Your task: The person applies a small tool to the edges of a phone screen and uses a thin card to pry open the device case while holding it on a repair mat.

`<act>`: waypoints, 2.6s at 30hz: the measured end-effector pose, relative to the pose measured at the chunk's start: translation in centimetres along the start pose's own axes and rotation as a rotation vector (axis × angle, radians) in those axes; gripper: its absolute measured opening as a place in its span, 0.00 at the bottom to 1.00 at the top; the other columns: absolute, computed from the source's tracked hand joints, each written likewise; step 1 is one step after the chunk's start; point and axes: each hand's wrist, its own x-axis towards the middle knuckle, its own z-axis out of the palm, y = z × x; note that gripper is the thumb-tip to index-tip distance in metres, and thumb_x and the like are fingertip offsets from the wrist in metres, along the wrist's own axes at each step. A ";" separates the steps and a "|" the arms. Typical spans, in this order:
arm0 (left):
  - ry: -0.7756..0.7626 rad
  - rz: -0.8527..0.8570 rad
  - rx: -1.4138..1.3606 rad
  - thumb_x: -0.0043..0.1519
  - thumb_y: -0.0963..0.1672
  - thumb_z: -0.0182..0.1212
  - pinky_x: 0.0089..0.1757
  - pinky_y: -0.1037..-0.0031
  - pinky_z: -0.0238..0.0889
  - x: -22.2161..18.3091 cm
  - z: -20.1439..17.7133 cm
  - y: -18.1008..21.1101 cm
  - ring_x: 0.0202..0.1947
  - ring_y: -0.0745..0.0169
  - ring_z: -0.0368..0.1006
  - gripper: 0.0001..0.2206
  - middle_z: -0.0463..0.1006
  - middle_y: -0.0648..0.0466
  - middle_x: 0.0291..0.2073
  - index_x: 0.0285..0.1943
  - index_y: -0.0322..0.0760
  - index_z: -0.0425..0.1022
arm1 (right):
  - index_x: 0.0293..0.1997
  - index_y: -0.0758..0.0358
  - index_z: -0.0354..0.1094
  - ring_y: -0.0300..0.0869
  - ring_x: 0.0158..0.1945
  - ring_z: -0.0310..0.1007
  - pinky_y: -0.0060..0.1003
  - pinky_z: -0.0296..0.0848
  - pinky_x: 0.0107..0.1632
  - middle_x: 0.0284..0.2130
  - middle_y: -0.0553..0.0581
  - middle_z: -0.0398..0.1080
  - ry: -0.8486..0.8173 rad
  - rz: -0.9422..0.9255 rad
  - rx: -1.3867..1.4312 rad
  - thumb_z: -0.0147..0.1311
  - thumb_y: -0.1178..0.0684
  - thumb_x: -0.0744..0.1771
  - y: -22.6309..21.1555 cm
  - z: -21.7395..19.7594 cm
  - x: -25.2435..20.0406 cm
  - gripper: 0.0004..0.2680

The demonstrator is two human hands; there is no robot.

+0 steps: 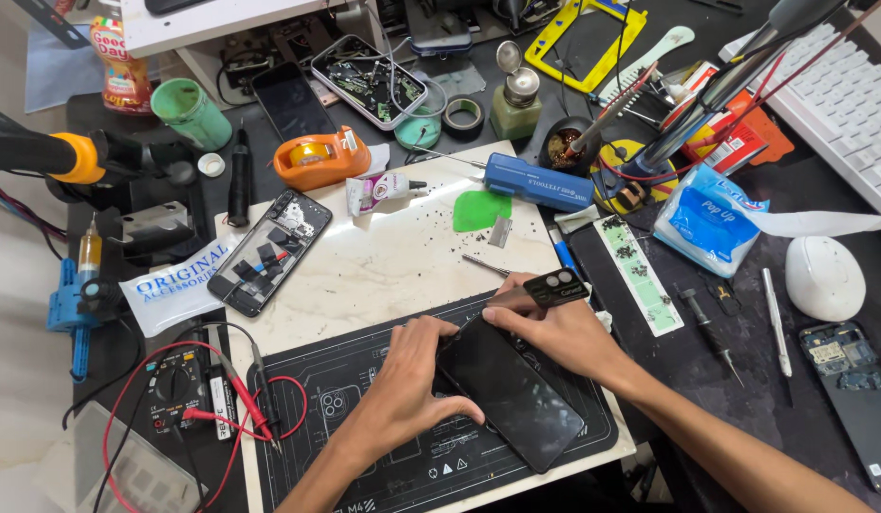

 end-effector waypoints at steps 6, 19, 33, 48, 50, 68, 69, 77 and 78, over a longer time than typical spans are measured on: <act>-0.040 -0.064 -0.325 0.50 0.47 0.78 0.55 0.63 0.60 -0.3 0.0 0.7 0.58 0.52 0.66 0.37 0.71 0.41 0.55 0.64 0.29 0.60 | 0.36 0.71 0.72 0.33 0.30 0.70 0.30 0.72 0.35 0.26 0.53 0.72 -0.048 0.067 0.237 0.63 0.50 0.66 0.6 -1.0 -0.3 0.10; -0.075 -0.206 -0.844 0.63 0.39 0.60 0.47 0.77 0.63 4.5 0.8 1.6 0.45 0.71 0.72 0.10 0.80 0.52 0.45 0.52 0.31 0.73 | 0.60 0.65 0.67 0.31 0.30 0.70 0.27 0.71 0.36 0.31 0.53 0.72 0.329 0.013 0.382 0.57 0.53 0.68 2.9 -6.3 -5.5 0.14; -0.055 -0.182 -0.880 0.65 0.42 0.59 0.47 0.76 0.63 6.9 3.8 1.2 0.43 0.71 0.70 0.10 0.79 0.55 0.40 0.52 0.31 0.77 | 0.56 0.62 0.73 0.61 0.60 0.64 0.52 0.67 0.60 0.55 0.68 0.60 1.071 -0.002 -1.025 0.67 0.53 0.67 10.7 -14.8 -11.5 0.13; -0.086 -0.170 -0.831 0.65 0.44 0.58 0.43 0.78 0.61 6.4 3.3 0.7 0.39 0.74 0.68 0.12 0.78 0.58 0.37 0.54 0.33 0.76 | 0.63 0.60 0.70 0.59 0.54 0.64 0.52 0.71 0.57 0.61 0.71 0.56 0.999 0.077 -0.794 0.63 0.55 0.68 14.1 -16.2 -11.7 0.15; -0.085 -0.168 -0.829 0.66 0.44 0.58 0.42 0.78 0.61 6.4 3.2 0.7 0.39 0.74 0.68 0.12 0.78 0.57 0.37 0.54 0.33 0.76 | 0.62 0.59 0.71 0.59 0.55 0.63 0.51 0.70 0.58 0.59 0.70 0.56 0.995 0.093 -0.823 0.63 0.56 0.68 13.9 -16.2 -11.6 0.15; -0.084 -0.196 -0.803 0.65 0.44 0.58 0.41 0.78 0.61 6.6 3.3 0.8 0.38 0.75 0.68 0.12 0.79 0.57 0.37 0.53 0.33 0.76 | 0.63 0.60 0.68 0.62 0.59 0.59 0.55 0.67 0.60 0.60 0.71 0.53 0.972 0.100 -0.789 0.60 0.55 0.69 13.5 -16.7 -10.8 0.14; -0.086 -0.196 -0.804 0.65 0.44 0.58 0.41 0.78 0.61 6.6 3.3 0.7 0.38 0.75 0.69 0.12 0.79 0.57 0.37 0.53 0.33 0.76 | 0.64 0.60 0.68 0.62 0.59 0.59 0.55 0.67 0.60 0.60 0.71 0.53 0.975 0.102 -0.768 0.60 0.55 0.69 13.7 -16.7 -10.8 0.15; -0.086 -0.182 -0.810 0.65 0.44 0.58 0.40 0.78 0.60 6.5 3.3 0.8 0.37 0.75 0.68 0.12 0.79 0.57 0.37 0.54 0.32 0.76 | 0.62 0.59 0.68 0.60 0.58 0.58 0.53 0.66 0.62 0.60 0.71 0.53 0.971 0.094 -0.796 0.61 0.56 0.69 14.2 -16.7 -11.0 0.13; -0.087 -0.182 -0.806 0.65 0.44 0.58 0.40 0.78 0.60 6.5 3.2 0.8 0.38 0.75 0.68 0.12 0.79 0.57 0.37 0.54 0.32 0.76 | 0.61 0.60 0.68 0.59 0.58 0.58 0.53 0.66 0.62 0.60 0.71 0.53 0.971 0.093 -0.803 0.61 0.56 0.70 14.3 -16.7 -11.1 0.13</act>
